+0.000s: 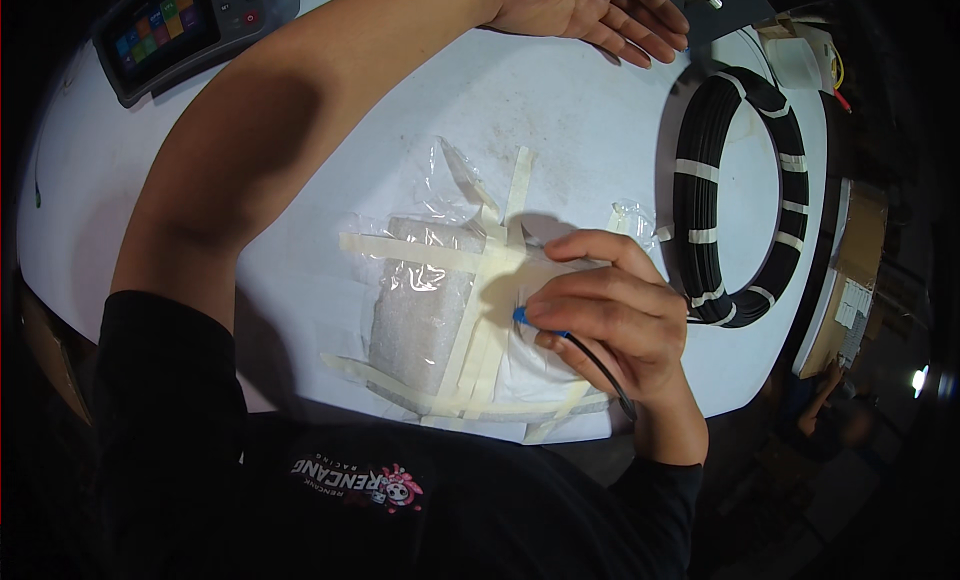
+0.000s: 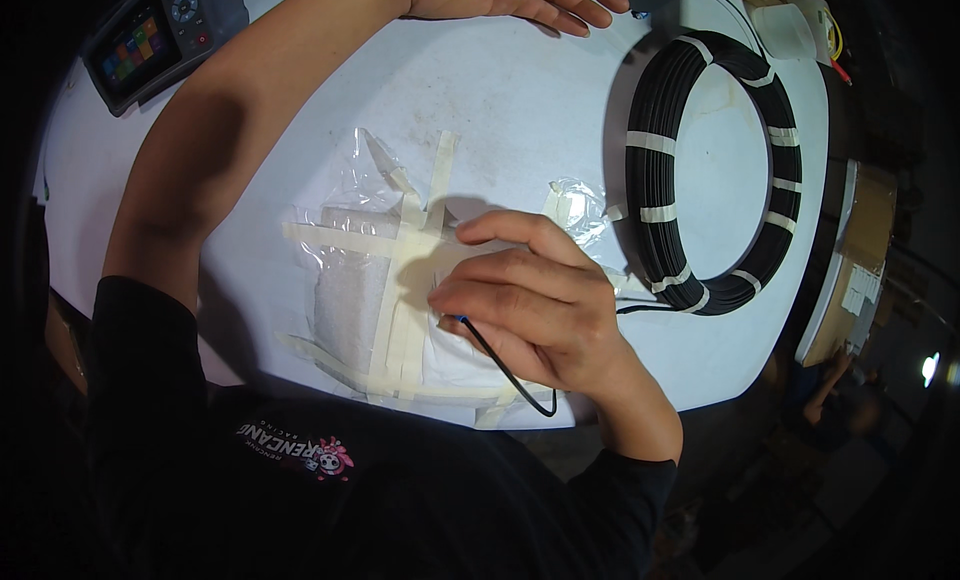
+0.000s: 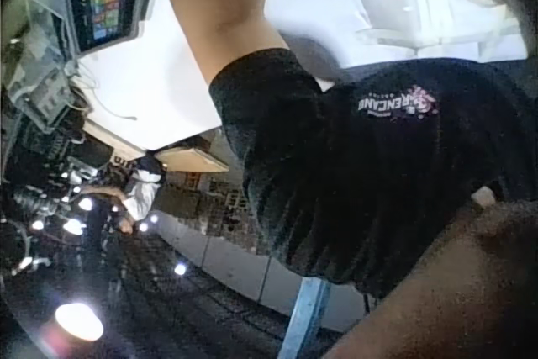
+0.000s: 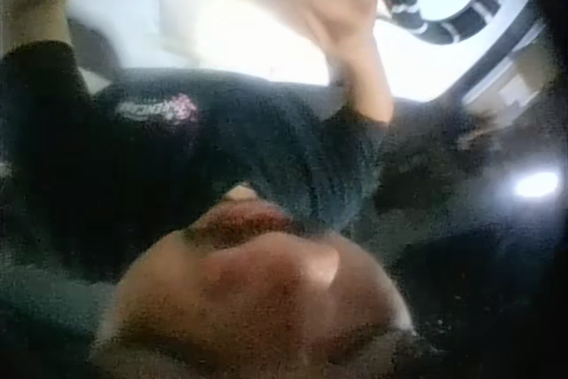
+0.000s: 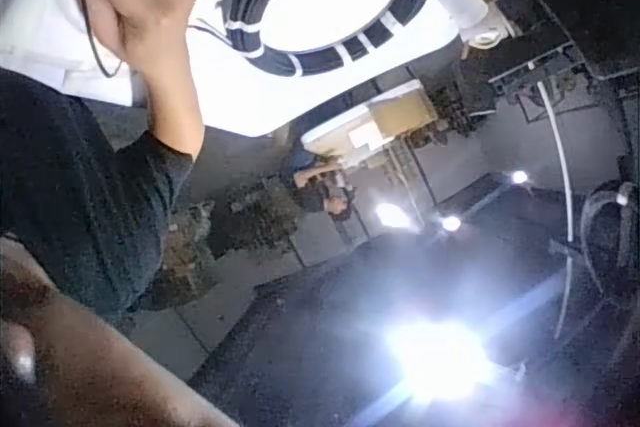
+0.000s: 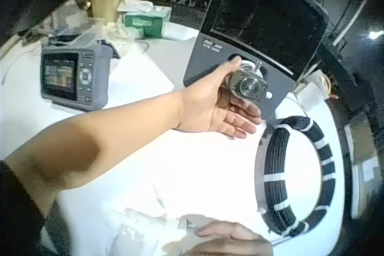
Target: Connecting and checking a fiber optic connector using an inspection probe and a testing monitor.
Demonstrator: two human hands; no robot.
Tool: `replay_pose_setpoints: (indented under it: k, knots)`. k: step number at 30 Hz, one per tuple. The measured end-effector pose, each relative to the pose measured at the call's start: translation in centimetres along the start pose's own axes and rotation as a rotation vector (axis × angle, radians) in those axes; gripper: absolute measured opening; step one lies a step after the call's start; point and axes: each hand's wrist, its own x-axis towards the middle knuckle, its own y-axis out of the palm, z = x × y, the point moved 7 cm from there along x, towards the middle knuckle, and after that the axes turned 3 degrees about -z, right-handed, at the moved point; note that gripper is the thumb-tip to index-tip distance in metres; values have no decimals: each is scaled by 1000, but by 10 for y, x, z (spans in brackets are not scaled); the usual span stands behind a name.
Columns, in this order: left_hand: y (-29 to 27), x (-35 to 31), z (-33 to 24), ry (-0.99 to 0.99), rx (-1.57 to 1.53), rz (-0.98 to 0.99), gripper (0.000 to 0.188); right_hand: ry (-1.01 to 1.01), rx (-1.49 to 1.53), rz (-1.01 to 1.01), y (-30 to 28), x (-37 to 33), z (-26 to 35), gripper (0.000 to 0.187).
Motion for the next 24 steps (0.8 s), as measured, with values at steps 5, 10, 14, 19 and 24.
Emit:
replay_pose_setpoints:
  k: [5,10,14,19,24]
  knots:
    - [0,1,0,1,3,8,106,-19,58,99,2,1,1,22]
    - [0,0,0,1,-2,-10,106,-50,-45,-6,-2,0,-2,19]
    - [0,0,0,1,-6,1,106,-108,-22,47,2,-3,-1,19]
    - [1,-1,0,5,1,-16,106,-45,42,69,-1,-1,-2,19]
    - [0,-1,0,-4,10,-17,105,-2,-1,22,-2,2,-2,20]
